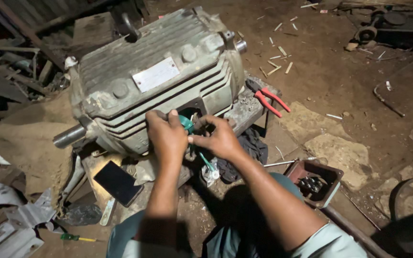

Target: The person works on the terminal box of an electric motor, arranging and connecting green insulated wire leads with ring terminals, wrapping a connection with green tape by hand, and using red-handled pliers to grip and adjust the wires and terminals.

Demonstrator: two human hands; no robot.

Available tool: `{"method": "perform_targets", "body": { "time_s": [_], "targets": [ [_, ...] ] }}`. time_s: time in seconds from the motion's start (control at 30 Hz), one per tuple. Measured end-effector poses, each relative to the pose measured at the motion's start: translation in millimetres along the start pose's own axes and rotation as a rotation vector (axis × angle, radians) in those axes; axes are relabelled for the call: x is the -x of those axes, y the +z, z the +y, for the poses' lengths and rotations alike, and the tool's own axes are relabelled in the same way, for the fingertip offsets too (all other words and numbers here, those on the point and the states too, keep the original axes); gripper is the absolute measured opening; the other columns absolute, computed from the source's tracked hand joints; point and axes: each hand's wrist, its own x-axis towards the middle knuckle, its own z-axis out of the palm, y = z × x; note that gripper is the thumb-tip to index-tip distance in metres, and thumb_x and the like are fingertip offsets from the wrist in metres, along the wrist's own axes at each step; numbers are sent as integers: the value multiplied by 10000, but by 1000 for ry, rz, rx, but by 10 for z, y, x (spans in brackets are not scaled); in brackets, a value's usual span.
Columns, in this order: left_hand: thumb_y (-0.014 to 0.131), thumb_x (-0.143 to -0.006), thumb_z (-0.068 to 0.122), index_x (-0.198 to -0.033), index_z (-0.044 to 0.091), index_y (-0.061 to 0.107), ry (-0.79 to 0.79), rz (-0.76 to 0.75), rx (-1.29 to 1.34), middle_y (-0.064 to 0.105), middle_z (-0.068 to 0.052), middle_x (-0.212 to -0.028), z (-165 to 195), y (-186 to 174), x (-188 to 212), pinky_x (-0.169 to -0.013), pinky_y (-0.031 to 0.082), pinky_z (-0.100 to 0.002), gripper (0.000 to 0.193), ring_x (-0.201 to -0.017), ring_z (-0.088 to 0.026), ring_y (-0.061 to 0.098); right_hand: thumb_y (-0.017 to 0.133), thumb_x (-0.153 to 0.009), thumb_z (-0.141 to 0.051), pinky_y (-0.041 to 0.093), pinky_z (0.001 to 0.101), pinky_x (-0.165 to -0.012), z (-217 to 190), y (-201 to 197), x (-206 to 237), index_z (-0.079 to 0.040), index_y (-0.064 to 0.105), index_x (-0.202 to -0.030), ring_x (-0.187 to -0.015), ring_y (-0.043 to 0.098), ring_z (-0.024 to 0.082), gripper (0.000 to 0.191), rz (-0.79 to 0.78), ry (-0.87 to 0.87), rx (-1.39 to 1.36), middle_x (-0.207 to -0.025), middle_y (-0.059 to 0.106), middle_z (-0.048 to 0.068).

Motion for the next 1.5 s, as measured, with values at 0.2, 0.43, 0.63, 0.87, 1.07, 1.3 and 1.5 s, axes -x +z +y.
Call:
{"method": "perform_targets", "body": {
  "time_s": [0.2,0.43,0.63,0.87,1.07,1.3,1.5],
  "targets": [
    [651,-986,230,-985,1,522,65,-103,-163,656,-220,-755,257,-178,26,-640,521,-494,263,-662,-379,678,877,-774,-203,537,356,-861,41,188,-16,45,717,-1083,-955,691,218,428,36,-18,35,-1027,725,129],
    [668,-919,102,-1110,31,672,626,-212,-534,675,-215,-946,222,-437,173,-727,510,-518,204,-868,-442,658,789,-841,-121,521,347,-845,-93,153,-19,4,722,-1061,-909,665,253,262,-6,-223,39,-956,674,132],
    [732,-871,99,-977,28,749,147,-360,-183,737,-133,-761,-100,-449,-103,-616,536,-392,129,-645,-242,691,820,-830,-168,504,342,-824,-235,47,103,-23,737,-1043,-870,633,202,271,-127,-74,70,-889,635,89],
    [742,-884,78,-985,26,759,30,-445,23,763,-73,-844,-298,-493,-88,-662,545,-319,115,-725,-158,679,806,-820,-169,501,322,-837,-320,-327,6,-26,676,-1091,-899,591,111,334,-400,-187,-19,-916,652,9],
    [706,-885,70,-1083,44,708,353,-388,-341,677,-124,-1020,-84,-596,147,-824,538,-421,200,-950,-296,672,713,-945,-307,434,341,-684,-506,-337,-200,-31,697,-1013,-780,528,121,286,-359,124,-152,-836,614,3],
    [663,-869,49,-1005,-20,571,836,-226,-595,605,-220,-1027,39,-546,314,-865,472,-543,179,-997,-435,573,786,-866,-374,495,459,-678,-716,65,-439,-6,632,-892,-755,647,402,400,83,-14,417,-777,667,228],
    [623,-932,91,-1042,-27,566,663,-300,-457,628,-220,-955,-137,-439,283,-819,479,-553,171,-946,-455,606,836,-873,-291,490,501,-698,-583,144,-480,-23,632,-899,-808,648,442,338,145,-323,531,-821,671,222]
  ]
}}
